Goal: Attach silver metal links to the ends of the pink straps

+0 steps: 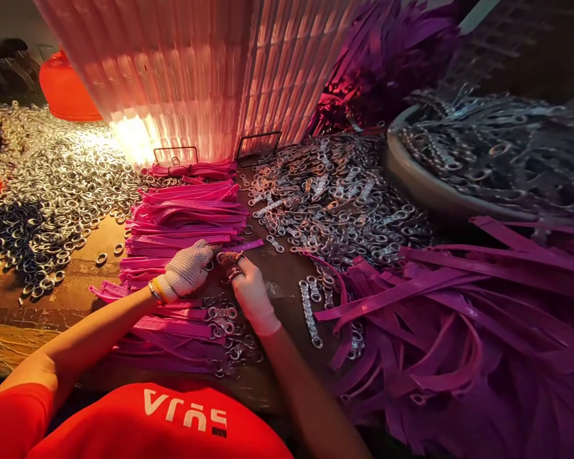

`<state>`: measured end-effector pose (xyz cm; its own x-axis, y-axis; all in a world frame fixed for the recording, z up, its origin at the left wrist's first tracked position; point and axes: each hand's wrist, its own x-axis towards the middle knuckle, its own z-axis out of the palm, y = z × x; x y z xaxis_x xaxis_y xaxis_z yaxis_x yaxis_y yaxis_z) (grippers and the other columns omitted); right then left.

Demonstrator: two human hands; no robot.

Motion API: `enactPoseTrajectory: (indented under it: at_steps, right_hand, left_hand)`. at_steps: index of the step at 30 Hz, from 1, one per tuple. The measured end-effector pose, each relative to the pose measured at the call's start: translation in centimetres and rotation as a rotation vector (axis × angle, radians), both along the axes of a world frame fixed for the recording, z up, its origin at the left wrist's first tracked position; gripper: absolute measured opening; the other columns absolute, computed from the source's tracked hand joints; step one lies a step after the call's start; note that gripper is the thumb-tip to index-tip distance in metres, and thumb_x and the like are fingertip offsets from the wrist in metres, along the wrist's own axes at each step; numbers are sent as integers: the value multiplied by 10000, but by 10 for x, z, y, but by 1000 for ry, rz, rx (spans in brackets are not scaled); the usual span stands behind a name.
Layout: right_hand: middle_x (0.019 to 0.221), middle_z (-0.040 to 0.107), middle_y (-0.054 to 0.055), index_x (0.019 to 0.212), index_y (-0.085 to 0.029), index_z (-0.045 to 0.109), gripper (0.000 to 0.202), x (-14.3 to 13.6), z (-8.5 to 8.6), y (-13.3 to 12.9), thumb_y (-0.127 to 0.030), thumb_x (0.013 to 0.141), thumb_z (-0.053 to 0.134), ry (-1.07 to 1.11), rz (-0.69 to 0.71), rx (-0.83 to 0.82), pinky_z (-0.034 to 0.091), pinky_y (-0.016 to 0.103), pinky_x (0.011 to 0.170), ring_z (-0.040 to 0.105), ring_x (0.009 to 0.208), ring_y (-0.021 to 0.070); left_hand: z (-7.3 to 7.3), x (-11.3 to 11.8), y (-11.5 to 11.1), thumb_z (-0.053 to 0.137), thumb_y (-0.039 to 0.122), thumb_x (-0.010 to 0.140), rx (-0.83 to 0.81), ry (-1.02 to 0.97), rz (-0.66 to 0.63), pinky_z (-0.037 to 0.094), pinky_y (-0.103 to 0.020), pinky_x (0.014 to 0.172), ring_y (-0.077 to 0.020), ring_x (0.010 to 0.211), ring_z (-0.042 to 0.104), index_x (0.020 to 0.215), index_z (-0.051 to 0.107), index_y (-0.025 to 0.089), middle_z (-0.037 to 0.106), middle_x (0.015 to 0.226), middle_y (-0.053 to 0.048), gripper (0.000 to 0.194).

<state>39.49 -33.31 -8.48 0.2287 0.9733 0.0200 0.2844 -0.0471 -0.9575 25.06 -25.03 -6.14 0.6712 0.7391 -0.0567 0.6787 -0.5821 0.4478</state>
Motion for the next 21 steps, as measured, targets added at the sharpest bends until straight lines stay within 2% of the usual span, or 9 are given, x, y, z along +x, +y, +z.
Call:
enactPoseTrajectory:
  at_steps: [2, 6, 7, 9, 11, 13, 16, 19, 21]
  right_hand:
    - [1051, 719, 86, 1048, -168, 710, 349, -1, 7, -8, -307, 808, 499, 224, 23, 21, 505, 385, 949, 638, 983, 224]
    - [998, 739, 75, 1016, -192, 746, 296, -4, 29, -26, -351, 835, 574, 351, 126, 11, 516, 375, 909, 652, 952, 224]
    - [987, 741, 74, 1024, -193, 747, 291, -5, 35, -31, -362, 848, 587, 356, 147, -3, 523, 367, 882, 656, 938, 225]
    - [983, 740, 70, 1064, -194, 735, 293, -9, 45, -42, -372, 866, 613, 351, 172, -35, 529, 346, 830, 662, 910, 221]
    - [1011, 733, 64, 1122, -200, 710, 296, -14, 50, -52, -353, 894, 600, 292, 211, -30, 524, 324, 797, 660, 886, 209]
    - [1066, 717, 67, 1169, -203, 682, 297, -18, 51, -60, -280, 923, 535, 129, 273, 31, 508, 315, 813, 649, 912, 202]
    - [1065, 697, 104, 1142, -153, 668, 350, -27, 50, -67, -118, 863, 459, -281, 345, 99, 476, 325, 852, 624, 962, 220]
    - [949, 687, 137, 974, -114, 685, 303, -36, 54, -71, -37, 769, 475, -739, 373, -12, 446, 324, 766, 613, 870, 237]
    - [927, 679, 151, 895, -121, 686, 256, -43, 57, -74, -26, 759, 491, -974, 393, -85, 413, 323, 701, 606, 818, 239]
  left_hand:
    - [3, -8, 0, 510, 106, 862, -26, -74, -24, 509, -316, 793, -235, 899, 640, 1123, 701, 154, 645, 1060, -118, 326]
    - [21, -35, -11, 547, 92, 820, -204, -350, -20, 495, -307, 871, -210, 969, 626, 1062, 704, 146, 672, 1046, -93, 294]
    - [27, -42, -17, 562, 114, 820, -298, -415, 0, 506, -290, 825, -191, 917, 633, 1066, 694, 145, 677, 1018, -84, 280]
    - [37, -55, -32, 582, 204, 853, -550, -492, 71, 489, -233, 629, -140, 707, 610, 1049, 670, 141, 665, 854, -51, 224]
    - [43, -64, -48, 587, 329, 890, -797, -530, 168, 370, -191, 447, -94, 499, 492, 989, 639, 143, 587, 678, -2, 217]
    - [43, -70, -61, 609, 422, 887, -925, -574, 253, 281, -182, 382, -71, 418, 394, 941, 605, 152, 521, 604, 31, 276]
    - [38, -75, -73, 613, 427, 880, -919, -598, 282, 268, -181, 383, -69, 416, 382, 914, 589, 162, 502, 584, 43, 268]
    - [36, -77, -79, 569, 373, 897, -838, -502, 218, 279, -190, 427, -72, 441, 389, 849, 588, 162, 500, 576, 43, 217]
    - [35, -78, -82, 559, 307, 888, -709, -409, 125, 308, -200, 485, -81, 503, 421, 790, 587, 156, 534, 617, 27, 182]
